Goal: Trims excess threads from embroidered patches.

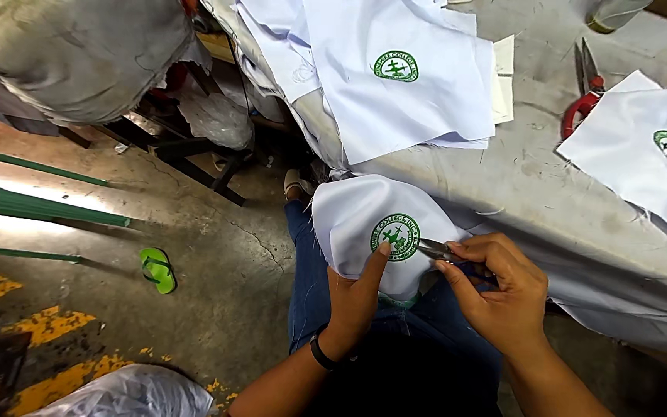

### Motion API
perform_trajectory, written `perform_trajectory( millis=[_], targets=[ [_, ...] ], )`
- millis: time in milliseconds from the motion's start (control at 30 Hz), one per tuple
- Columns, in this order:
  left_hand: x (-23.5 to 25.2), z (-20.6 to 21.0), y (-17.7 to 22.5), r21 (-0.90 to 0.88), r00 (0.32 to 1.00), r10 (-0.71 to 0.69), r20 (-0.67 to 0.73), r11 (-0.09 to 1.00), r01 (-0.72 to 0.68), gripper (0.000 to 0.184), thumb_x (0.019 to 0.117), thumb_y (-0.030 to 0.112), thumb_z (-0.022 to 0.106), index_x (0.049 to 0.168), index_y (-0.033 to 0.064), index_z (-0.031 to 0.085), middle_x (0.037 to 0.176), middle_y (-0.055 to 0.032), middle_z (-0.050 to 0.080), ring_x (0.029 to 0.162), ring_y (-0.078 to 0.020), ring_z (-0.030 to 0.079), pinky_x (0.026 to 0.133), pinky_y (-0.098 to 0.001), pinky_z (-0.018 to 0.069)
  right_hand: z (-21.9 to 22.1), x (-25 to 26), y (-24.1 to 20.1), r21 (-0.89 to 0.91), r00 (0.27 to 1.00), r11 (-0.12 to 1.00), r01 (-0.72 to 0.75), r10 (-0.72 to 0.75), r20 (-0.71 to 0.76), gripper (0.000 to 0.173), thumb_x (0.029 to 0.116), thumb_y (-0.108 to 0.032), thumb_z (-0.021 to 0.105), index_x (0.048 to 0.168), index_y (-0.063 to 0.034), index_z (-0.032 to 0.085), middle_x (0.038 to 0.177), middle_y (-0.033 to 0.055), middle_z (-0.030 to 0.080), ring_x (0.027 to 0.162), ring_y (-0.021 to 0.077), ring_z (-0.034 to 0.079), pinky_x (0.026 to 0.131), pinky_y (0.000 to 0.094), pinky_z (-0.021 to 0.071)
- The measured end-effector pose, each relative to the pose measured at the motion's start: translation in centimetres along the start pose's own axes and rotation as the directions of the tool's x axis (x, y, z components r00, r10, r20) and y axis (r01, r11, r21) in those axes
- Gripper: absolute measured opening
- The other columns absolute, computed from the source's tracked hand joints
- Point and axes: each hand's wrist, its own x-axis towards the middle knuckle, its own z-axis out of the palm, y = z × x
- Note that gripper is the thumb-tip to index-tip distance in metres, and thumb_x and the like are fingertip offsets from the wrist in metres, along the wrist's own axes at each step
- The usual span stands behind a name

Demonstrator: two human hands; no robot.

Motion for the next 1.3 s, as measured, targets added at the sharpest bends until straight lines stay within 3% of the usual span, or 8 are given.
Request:
perform_trajectory(
  millis=[300,567,767,967,1100,1167,1300],
  targets=[
    [-0.1,0.2,0.0,0.026,0.999,0.042,0.000,0.999,-0.042,0.028,0.0911,-0.006,0.066,0.118,0.0004,0.060,0.099,-0.0043,0.074,0.094,-0.0123,0.073,0.089,-0.0328,0.0612,-0.1,0.1,0.2,-0.055,1.000,0.998,0.017,-0.016,0.026,0.020,0.0935,-0.020,0.072,0.094,-0.0002,0.075,0.093,0.0093,0.070,0.081,0.0028,0.062,0.068,0.0125,0.0481],
    [-0.1,0.3,0.1,0.016,1.000,0.030,0.011,0.999,-0.030,0.032,0.0904,-0.005,0.067,0.121,-0.0007,0.058,0.102,-0.0052,0.074,0.096,-0.0134,0.072,0.091,-0.0339,0.0607,0.7,-0.2,0.6,-0.024,0.999,1.000,-0.012,0.011,-0.041,0.020,0.0918,-0.018,0.072,0.094,0.0027,0.072,0.093,0.0105,0.069,0.078,0.0014,0.061,0.065,0.0111,0.0473],
    [-0.3,0.6,0.1,-0.025,0.996,-0.086,-0.015,0.996,0.085,0.033,0.0930,-0.003,0.065,0.124,-0.0012,0.055,0.103,-0.0076,0.072,0.096,-0.0148,0.072,0.090,-0.0347,0.0608,1.8,-0.9,0.3,0.050,0.989,0.995,-0.084,0.090,-0.118,0.020,0.0897,-0.015,0.073,0.095,0.0041,0.070,0.092,0.0072,0.068,0.080,-0.0003,0.061,0.067,0.0102,0.0490],
    [0.0,0.7,1.0,-0.137,0.956,-0.292,0.015,0.947,0.291,0.024,0.0987,-0.003,0.057,0.123,-0.0022,0.054,0.101,-0.0122,0.072,0.092,-0.0188,0.073,0.087,-0.0381,0.0619,3.0,-1.4,0.8,0.120,0.972,0.992,0.035,-0.006,-0.235,0.016,0.0892,-0.009,0.076,0.095,0.0022,0.067,0.095,0.0067,0.064,0.089,0.0010,0.062,0.077,0.0107,0.0510],
    [0.1,0.6,1.3,-0.187,0.938,-0.344,0.049,0.919,0.347,0.023,0.1005,-0.002,0.054,0.123,-0.0025,0.054,0.102,-0.0139,0.072,0.092,-0.0208,0.074,0.087,-0.0395,0.0619,3.3,-1.6,1.0,0.205,0.973,0.979,0.012,0.036,-0.228,0.015,0.0893,-0.009,0.076,0.096,0.0001,0.067,0.097,0.0048,0.065,0.087,0.0007,0.062,0.073,0.0113,0.0525],
    [0.1,0.6,1.2,-0.169,0.948,-0.318,0.025,0.933,0.318,0.024,0.0992,-0.003,0.056,0.123,-0.0024,0.054,0.102,-0.0132,0.072,0.092,-0.0201,0.074,0.087,-0.0385,0.0619,3.3,-1.5,1.0,0.212,0.976,0.977,0.002,0.044,-0.214,0.015,0.0886,-0.009,0.076,0.095,0.0011,0.067,0.096,0.0052,0.065,0.085,0.0004,0.062,0.071,0.0110,0.0521],
    [-0.2,0.3,0.4,-0.052,0.994,-0.107,-0.018,0.993,0.106,0.030,0.0933,-0.004,0.064,0.122,-0.0016,0.056,0.101,-0.0078,0.073,0.094,-0.0151,0.073,0.089,-0.0349,0.0612,2.8,-1.2,0.4,0.086,0.986,0.996,0.027,-0.013,-0.164,0.017,0.0901,-0.011,0.075,0.094,0.0033,0.069,0.092,0.0088,0.066,0.084,0.0013,0.061,0.070,0.0096,0.0485]
  ],
)
